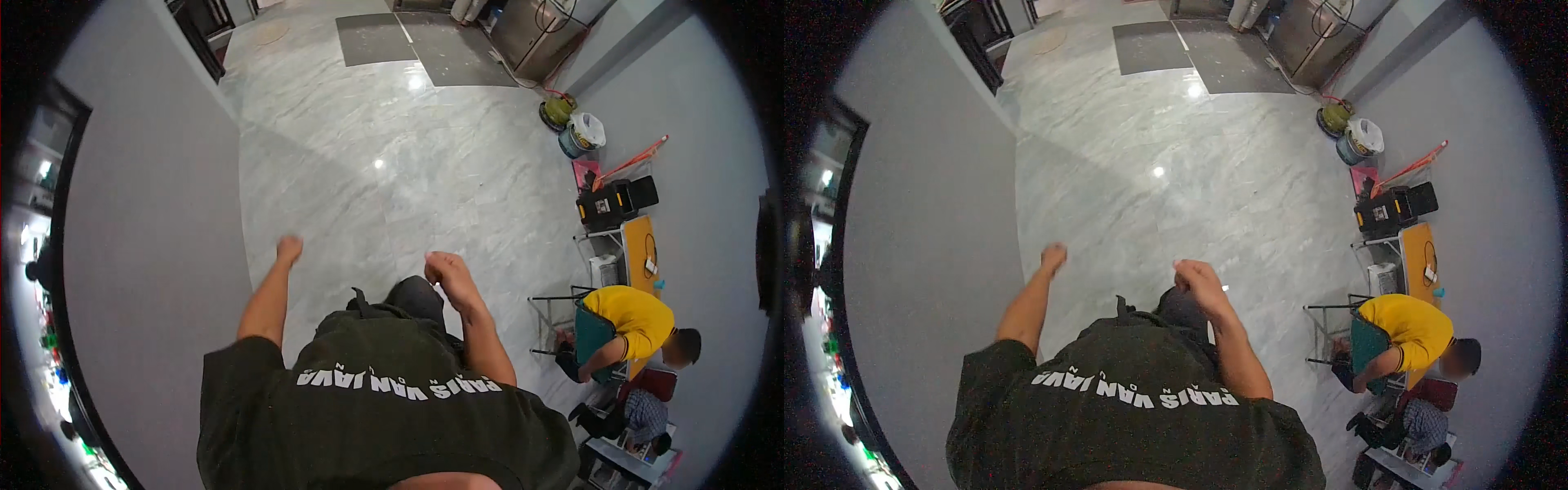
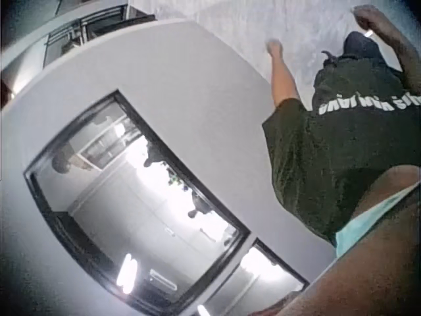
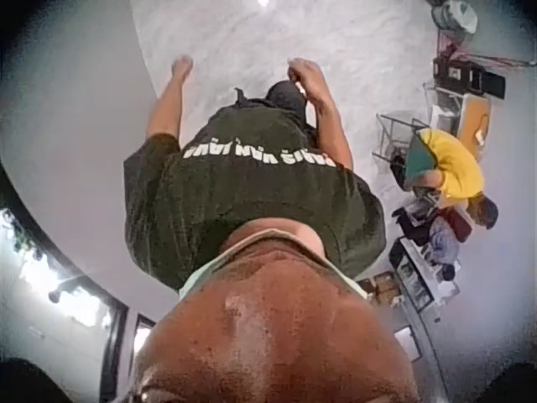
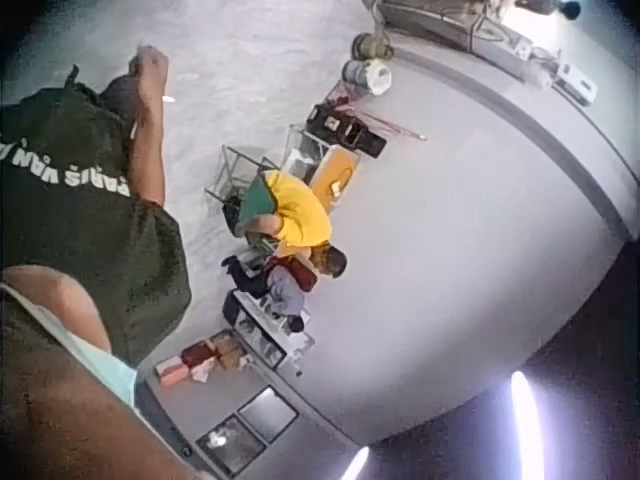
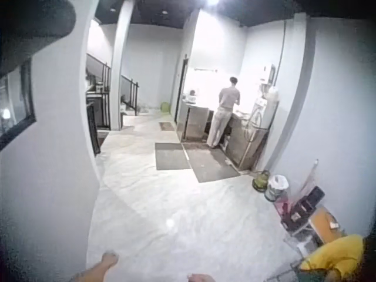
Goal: Trim and clean a dental impression model using a grinding machine and water.
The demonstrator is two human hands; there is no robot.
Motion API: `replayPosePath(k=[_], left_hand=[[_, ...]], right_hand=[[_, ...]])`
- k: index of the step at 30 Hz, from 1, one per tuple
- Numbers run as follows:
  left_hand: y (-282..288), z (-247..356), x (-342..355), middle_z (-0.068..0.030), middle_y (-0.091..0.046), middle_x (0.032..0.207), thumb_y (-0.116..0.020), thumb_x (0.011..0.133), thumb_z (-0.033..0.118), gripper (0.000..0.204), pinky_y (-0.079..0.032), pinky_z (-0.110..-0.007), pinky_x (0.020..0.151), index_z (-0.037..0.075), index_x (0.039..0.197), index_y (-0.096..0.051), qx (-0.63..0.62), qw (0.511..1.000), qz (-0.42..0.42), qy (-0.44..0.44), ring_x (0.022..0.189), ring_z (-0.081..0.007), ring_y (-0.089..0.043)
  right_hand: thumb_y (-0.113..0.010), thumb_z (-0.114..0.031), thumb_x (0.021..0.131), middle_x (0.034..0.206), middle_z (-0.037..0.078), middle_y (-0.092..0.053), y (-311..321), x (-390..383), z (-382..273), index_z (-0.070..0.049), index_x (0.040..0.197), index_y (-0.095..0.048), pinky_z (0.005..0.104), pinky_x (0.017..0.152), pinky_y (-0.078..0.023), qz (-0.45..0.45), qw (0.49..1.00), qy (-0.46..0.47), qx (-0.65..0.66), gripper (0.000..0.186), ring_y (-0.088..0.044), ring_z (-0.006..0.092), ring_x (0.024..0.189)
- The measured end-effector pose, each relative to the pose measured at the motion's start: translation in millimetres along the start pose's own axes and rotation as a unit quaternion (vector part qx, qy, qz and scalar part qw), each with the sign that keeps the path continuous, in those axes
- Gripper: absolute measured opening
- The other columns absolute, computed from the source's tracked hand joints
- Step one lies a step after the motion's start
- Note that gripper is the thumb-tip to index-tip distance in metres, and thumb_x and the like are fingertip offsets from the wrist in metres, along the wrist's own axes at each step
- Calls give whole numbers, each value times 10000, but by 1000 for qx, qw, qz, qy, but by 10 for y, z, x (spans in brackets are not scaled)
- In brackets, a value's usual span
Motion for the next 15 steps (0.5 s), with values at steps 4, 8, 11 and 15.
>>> replayPosePath(k=[4,8,11,15], left_hand=[[702,4255,2310,-112,-710,881,-611,897,281,285,-517,-358,760,13,968,-679,-205,956,75,-197,830,-225,-672],[306,7134,3510,-26,-681,838,-584,919,204,180,-477,-266,659,67,990,-676,-386,903,-4,-188,764,-107,-621],[-719,9001,4167,-37,-680,909,-535,944,194,184,-469,-293,679,69,1017,-648,-428,882,-157,-116,792,-132,-628],[-1410,11201,5512,-62,-619,780,-441,762,8,168,-481,-322,773,58,779,-601,-387,888,-211,-130,802,-174,-615]], right_hand=[[-585,-264,974,662,12,-548,1844,2214,-1122,-86,696,-558,280,600,-377,67,987,46,140,331,-485,123,610],[-592,-248,980,741,31,-599,3612,4205,-2439,-70,790,-584,272,637,-407,35,986,-1,162,260,-518,115,677],[-586,-229,983,794,43,-628,5078,5528,-3809,-66,829,-596,264,678,-438,31,993,-12,111,225,-547,114,707],[-564,-120,933,844,48,-650,6887,7709,-5533,-24,856,-599,258,691,-459,7,998,64,5,128,-569,114,737]])
Point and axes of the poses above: each hand's wrist, its own x-axis towards the middle knuckle, its own y-axis out of the back of the hand, z = x × y, the point moved 9 cm from there along x, towards the middle knuckle
